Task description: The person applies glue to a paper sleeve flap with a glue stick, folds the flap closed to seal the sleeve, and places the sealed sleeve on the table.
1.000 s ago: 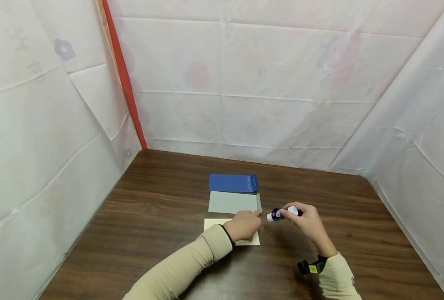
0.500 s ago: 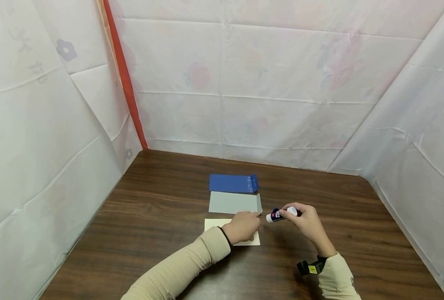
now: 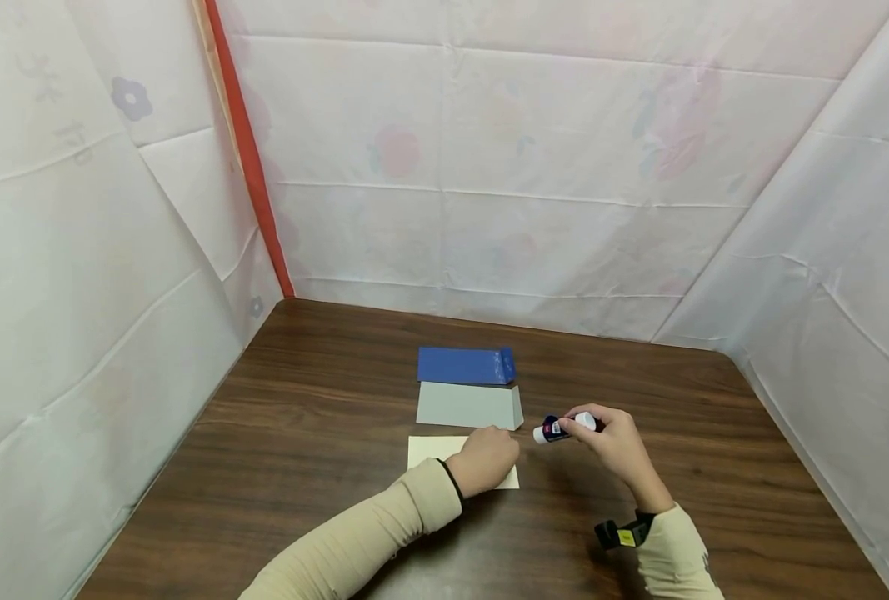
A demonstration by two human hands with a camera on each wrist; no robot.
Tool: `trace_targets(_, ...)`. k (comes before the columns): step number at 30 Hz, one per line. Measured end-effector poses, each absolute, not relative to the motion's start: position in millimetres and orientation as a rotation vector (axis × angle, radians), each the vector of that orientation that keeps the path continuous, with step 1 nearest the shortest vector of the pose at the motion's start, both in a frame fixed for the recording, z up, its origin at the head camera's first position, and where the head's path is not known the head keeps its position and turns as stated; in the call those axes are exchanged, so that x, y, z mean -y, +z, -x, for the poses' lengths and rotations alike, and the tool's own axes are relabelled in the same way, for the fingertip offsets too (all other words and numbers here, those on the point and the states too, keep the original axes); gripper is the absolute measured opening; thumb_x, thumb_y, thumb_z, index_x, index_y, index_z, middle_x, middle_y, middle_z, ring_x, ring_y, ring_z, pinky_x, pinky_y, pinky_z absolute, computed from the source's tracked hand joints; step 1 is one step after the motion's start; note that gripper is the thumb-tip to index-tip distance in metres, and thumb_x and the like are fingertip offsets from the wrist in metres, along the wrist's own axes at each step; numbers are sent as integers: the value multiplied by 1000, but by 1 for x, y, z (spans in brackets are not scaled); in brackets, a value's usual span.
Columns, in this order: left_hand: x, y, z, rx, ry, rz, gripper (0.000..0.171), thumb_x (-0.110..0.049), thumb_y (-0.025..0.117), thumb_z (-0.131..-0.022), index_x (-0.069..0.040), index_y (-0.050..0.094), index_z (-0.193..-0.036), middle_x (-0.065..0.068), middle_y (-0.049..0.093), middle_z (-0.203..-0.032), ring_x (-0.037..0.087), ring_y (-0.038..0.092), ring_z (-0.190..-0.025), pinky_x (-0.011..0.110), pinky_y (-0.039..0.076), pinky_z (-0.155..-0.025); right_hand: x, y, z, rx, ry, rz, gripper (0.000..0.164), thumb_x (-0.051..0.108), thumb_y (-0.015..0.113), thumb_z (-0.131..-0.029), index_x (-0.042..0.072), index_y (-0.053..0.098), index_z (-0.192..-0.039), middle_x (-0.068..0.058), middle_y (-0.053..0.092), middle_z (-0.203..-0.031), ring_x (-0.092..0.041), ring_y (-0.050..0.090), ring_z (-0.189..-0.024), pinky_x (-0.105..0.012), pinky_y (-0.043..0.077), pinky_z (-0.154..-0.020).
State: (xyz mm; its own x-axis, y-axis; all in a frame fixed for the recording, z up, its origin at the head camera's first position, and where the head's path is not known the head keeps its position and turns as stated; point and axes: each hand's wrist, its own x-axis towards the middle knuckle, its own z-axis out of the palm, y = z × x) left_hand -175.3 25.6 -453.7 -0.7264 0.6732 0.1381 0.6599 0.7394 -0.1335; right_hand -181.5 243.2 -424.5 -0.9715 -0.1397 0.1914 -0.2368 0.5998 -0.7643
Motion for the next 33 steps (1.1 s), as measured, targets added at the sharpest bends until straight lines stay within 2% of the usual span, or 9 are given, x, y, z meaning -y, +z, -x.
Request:
trace_targets(4,-24,-456,174,2778,134,1069,16,-12,65,-89,-16,74,-77,2,66,-83,14,62,-73,26,53,-56,-243,-426,181,2714,1321,-320,16,26,73,-88,10,74,-92,-4,65,-74,-5,44,-52,-24,39,-46)
trace_targets(13,-25,-455,177,2749,133,1052,16,-11,67,-85,-17,71,-71,2,67,-75,14,63,-68,27,53,-53,-243,-426,182,2722,1314,-298,19,28,73,-87,9,74,-92,-5,64,-74,-6,44,-53,-24,38,-46)
trace_targets(20,-22,-454,175,2755,150,1028,13,-15,67,-87,-17,74,-76,1,68,-81,14,61,-73,26,53,-56,-243,-425,183,2729,1305,-298,19,28,73,-88,9,74,-92,-4,62,-72,-6,43,-52,-24,38,-46)
trace_targets(26,-21,-454,174,2763,154,1042,6,-22,72,-83,-18,74,-79,-1,68,-86,12,63,-76,24,54,-59,-242,-425,185,2709,1309,-304,18,26,74,-87,9,74,-91,-5,63,-73,-5,44,-53,-24,39,-46)
trace_targets(33,-20,-455,175,2785,94,1043,3,-19,72,-80,-16,73,-79,0,68,-85,13,64,-75,25,54,-61,-243,-425,185,2708,1312,-292,18,25,74,-87,8,74,-92,-5,62,-74,-6,46,-56,-24,41,-48)
